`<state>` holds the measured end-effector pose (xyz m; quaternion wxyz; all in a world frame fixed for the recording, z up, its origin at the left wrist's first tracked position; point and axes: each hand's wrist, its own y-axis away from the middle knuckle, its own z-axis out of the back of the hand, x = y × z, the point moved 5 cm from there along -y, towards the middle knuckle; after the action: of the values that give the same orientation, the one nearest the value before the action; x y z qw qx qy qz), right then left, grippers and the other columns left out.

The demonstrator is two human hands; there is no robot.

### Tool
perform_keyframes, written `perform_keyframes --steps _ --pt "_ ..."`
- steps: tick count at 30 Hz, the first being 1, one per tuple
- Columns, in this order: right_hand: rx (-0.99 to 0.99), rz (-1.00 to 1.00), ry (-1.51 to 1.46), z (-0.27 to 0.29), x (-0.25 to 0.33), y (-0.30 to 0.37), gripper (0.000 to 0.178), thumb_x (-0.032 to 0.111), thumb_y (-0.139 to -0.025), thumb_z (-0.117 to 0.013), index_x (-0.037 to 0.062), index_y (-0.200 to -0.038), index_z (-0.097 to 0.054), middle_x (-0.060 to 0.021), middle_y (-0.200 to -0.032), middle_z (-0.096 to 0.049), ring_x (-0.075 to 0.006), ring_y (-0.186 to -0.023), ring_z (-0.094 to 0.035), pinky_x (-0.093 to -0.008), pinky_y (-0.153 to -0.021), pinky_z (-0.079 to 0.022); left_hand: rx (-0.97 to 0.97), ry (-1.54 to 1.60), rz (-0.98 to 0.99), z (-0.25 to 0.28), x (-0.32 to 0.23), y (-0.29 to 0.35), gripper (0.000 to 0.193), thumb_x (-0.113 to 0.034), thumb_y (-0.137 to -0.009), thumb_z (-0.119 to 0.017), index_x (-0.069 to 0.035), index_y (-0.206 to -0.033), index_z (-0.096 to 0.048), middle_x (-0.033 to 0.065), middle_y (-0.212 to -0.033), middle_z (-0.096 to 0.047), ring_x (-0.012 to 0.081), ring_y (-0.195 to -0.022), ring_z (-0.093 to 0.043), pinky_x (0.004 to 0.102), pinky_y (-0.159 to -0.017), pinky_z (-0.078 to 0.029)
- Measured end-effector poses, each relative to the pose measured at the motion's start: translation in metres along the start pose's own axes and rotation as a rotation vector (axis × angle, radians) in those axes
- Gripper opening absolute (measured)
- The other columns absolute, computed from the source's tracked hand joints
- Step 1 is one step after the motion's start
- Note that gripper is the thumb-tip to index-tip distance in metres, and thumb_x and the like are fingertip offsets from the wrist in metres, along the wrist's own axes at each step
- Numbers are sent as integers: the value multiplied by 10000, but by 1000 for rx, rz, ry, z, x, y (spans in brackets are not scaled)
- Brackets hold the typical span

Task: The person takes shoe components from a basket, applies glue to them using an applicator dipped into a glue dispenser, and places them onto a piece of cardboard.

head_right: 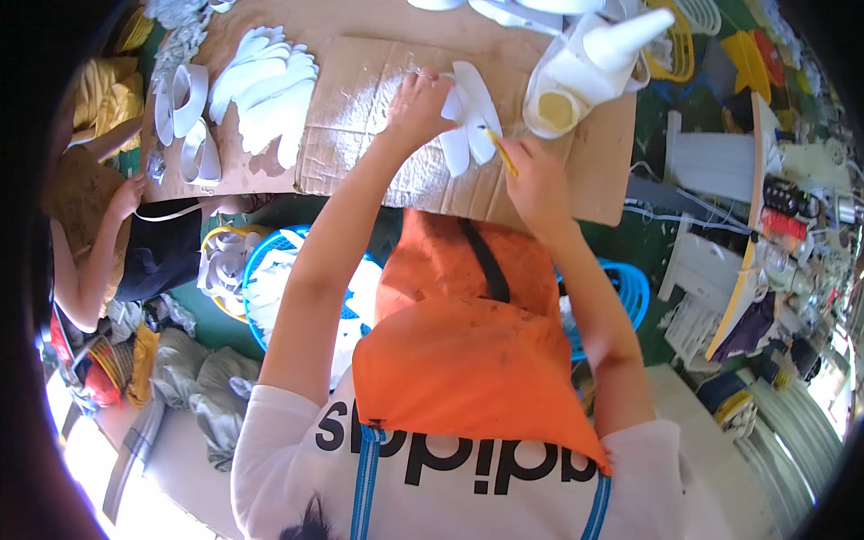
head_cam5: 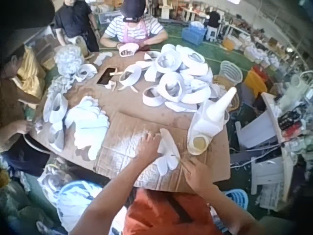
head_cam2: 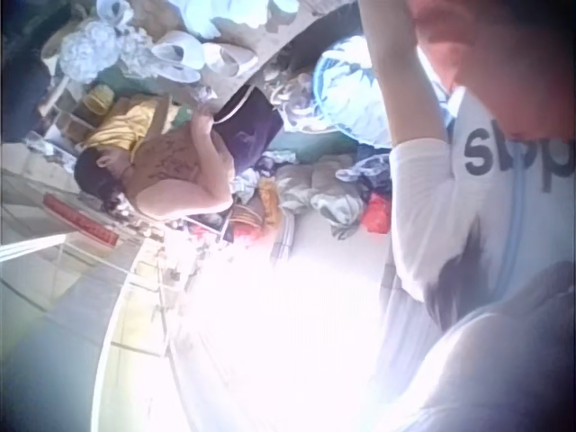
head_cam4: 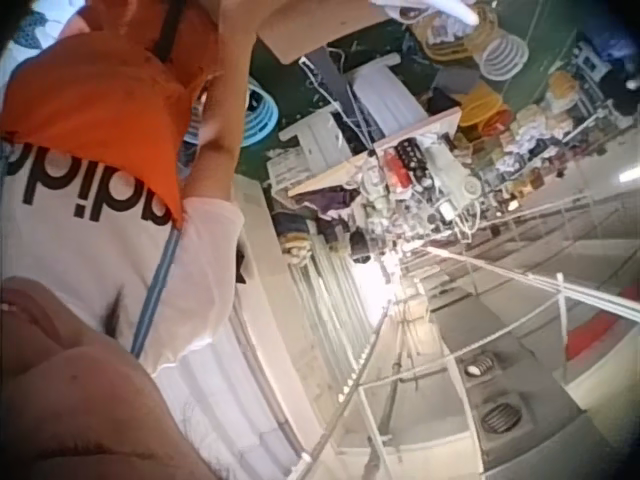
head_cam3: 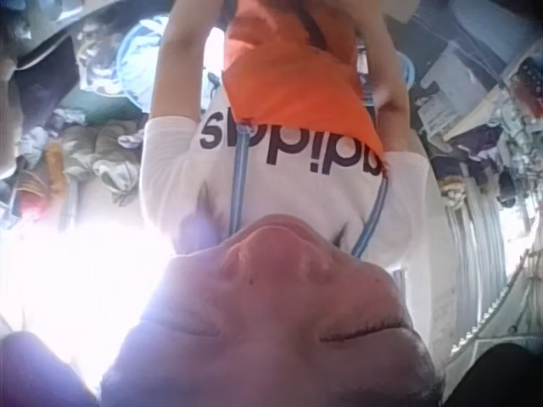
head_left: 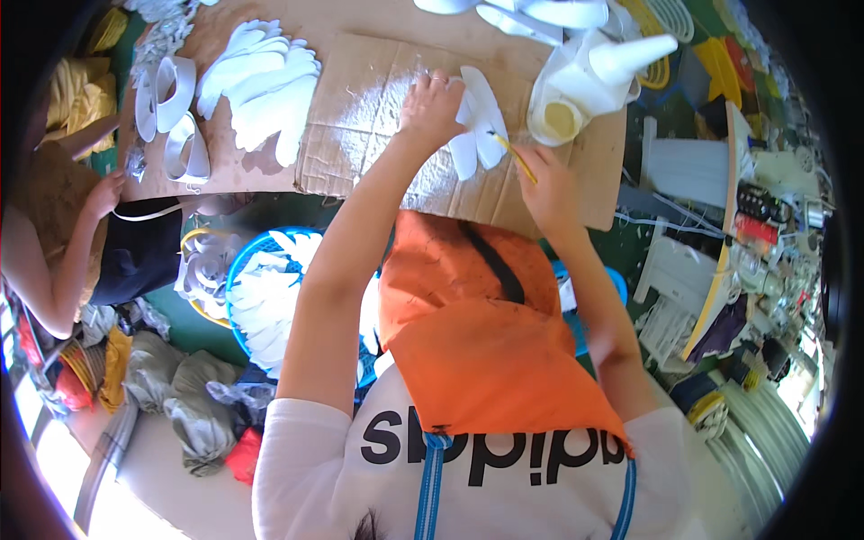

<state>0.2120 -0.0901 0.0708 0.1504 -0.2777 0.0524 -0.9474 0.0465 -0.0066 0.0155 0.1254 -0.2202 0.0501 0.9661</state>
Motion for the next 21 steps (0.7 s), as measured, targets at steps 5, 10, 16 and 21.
perform_keyframes --steps 5,10,16,21 --pt "105 -23 -48 -17 -4 -2 164 109 -805 -556 88 -956 -615 -108 -832 -554 -338 -729 -561 -411 -618 -449 127 -220 -217 1 -9 -17 548 -273 -599 -771 -69 -1048 -532 151 -1171 -463 317 -1034 -504 402 -843 -463" --pt "5 -3 -67 -9 -11 -4 132 128 -806 -554 79 -910 -617 -125 -805 -568 -347 -728 -563 -424 -621 -449 14 -83 -156 -24 -42 53 437 -259 -597 -749 -43 -903 -524 159 -979 -496 311 -884 -537 415 -704 -503" --pt "48 -61 -25 -15 -11 2 154 142 -794 -582 37 -898 -623 -145 -808 -587 -353 -746 -564 -410 -650 -454 -188 -224 -174 -38 -44 78 73 -37 -665 -542 -34 -732 -513 122 -761 -527 273 -723 -573 338 -553 -519" --pt "29 -21 -39 -16 -16 3 117 110 -791 -557 49 -865 -624 -139 -777 -570 -347 -718 -568 -427 -630 -454 -370 -218 -191 -16 -34 83 59 -45 -701 -544 -52 -713 -486 104 -702 -525 249 -649 -580 338 -531 -509"
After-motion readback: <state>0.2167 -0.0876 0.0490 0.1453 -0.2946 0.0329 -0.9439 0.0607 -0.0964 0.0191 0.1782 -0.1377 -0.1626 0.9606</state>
